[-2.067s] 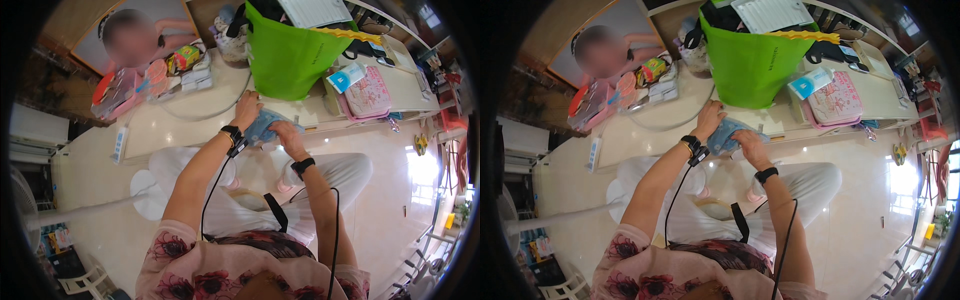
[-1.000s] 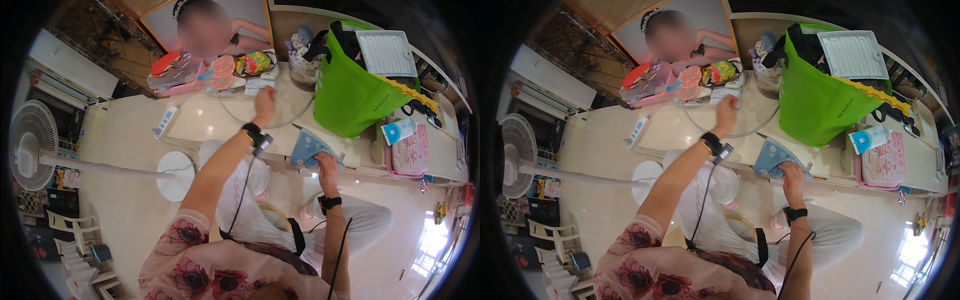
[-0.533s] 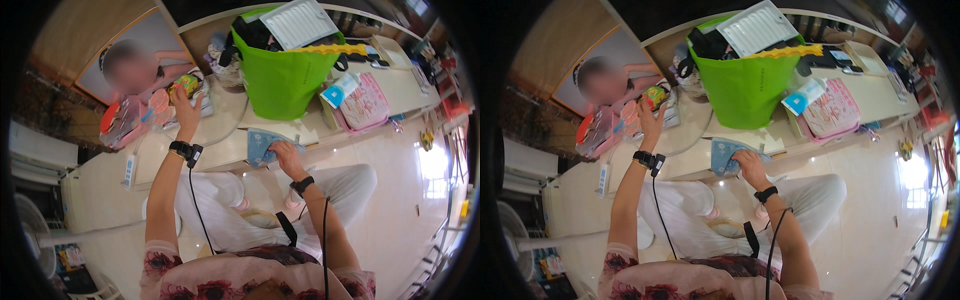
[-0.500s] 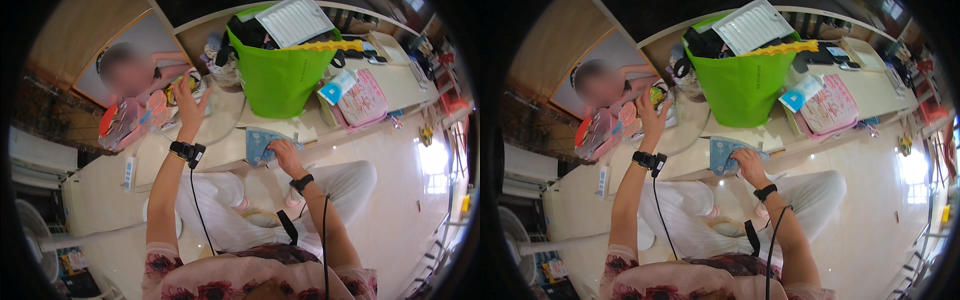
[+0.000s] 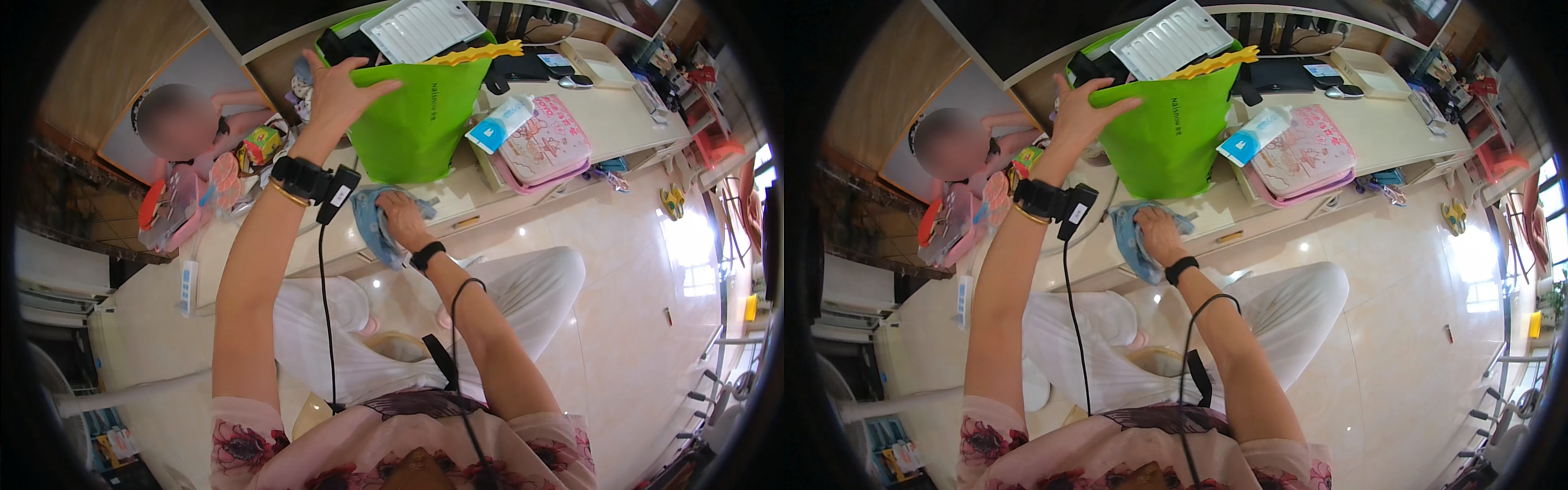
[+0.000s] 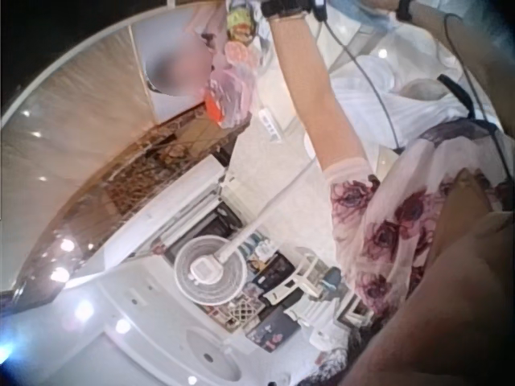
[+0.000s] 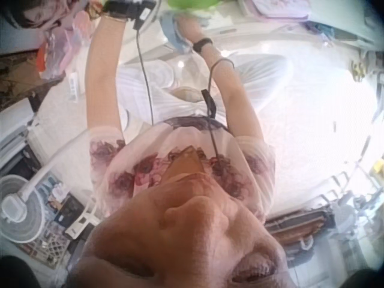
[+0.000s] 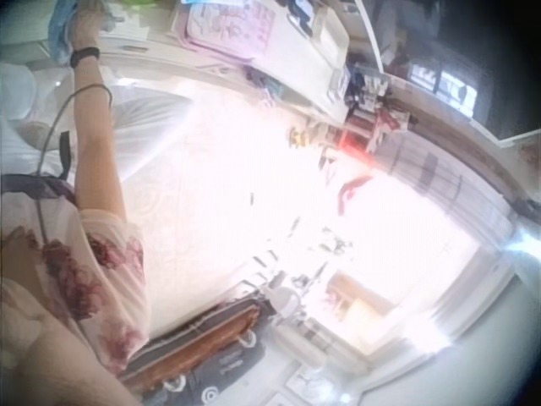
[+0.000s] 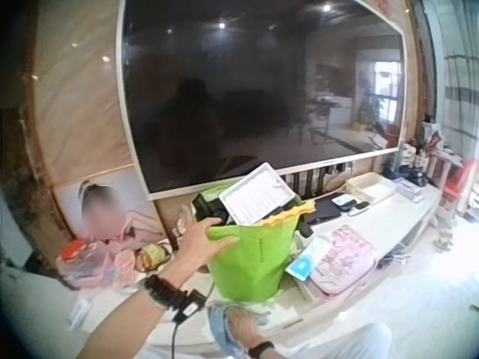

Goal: The person cleans a cluttered desk surface using a blue cloth. They move various items like a power strip, a green bag, and a pink pouch aside to wipe the surface underneath, then place them back.

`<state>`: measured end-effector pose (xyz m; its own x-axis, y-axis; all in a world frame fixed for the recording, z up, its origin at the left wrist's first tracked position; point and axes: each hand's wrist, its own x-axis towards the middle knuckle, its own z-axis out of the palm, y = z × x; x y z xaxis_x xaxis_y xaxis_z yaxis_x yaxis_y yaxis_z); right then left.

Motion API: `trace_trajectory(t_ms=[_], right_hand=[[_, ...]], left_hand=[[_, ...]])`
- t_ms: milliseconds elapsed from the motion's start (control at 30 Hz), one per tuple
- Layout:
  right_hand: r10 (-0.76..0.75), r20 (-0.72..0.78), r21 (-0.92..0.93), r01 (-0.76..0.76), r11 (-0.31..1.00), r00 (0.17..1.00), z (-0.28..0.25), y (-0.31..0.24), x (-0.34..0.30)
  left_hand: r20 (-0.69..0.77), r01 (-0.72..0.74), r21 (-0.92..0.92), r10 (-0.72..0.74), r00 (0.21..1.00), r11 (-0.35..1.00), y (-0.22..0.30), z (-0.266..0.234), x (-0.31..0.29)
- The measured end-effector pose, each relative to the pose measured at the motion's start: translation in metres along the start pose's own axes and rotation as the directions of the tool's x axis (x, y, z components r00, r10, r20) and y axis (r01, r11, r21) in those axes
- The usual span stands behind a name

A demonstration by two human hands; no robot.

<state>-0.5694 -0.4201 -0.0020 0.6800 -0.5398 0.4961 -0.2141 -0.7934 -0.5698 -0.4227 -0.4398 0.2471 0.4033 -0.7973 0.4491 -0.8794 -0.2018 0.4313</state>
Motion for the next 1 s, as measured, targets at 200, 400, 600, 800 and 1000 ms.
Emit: trace_trajectory(t_ms=[200,400,600,800,1000], right_hand=[[0.118,-0.020,-0.102,-0.119,0.988,0.993,-0.027,0.016,-0.012],[0.166,-0.251,0.101,-0.145,0.984,0.954,-0.120,-0.027,0.020],[0.484,-0.495,0.561,-0.159,0.812,0.721,-0.218,-0.013,0.128],[0.723,-0.063,0.733,-0.460,0.502,0.688,-0.272,0.049,0.198],[0.402,0.241,-0.304,-0.324,0.896,0.884,-0.267,0.071,0.241]], left_hand=[[0.254,-0.089,0.035,0.077,0.964,0.995,-0.007,-0.027,-0.001],[0.065,-0.184,-0.373,0.224,0.973,0.909,-0.017,-0.032,-0.008],[-0.213,-0.090,-0.605,-0.053,0.976,0.791,-0.067,0.013,-0.046],[0.325,0.351,-0.600,-0.182,0.928,0.719,-0.077,0.046,-0.085],[0.061,0.077,-0.631,-0.049,0.997,0.772,-0.088,0.103,-0.069]])
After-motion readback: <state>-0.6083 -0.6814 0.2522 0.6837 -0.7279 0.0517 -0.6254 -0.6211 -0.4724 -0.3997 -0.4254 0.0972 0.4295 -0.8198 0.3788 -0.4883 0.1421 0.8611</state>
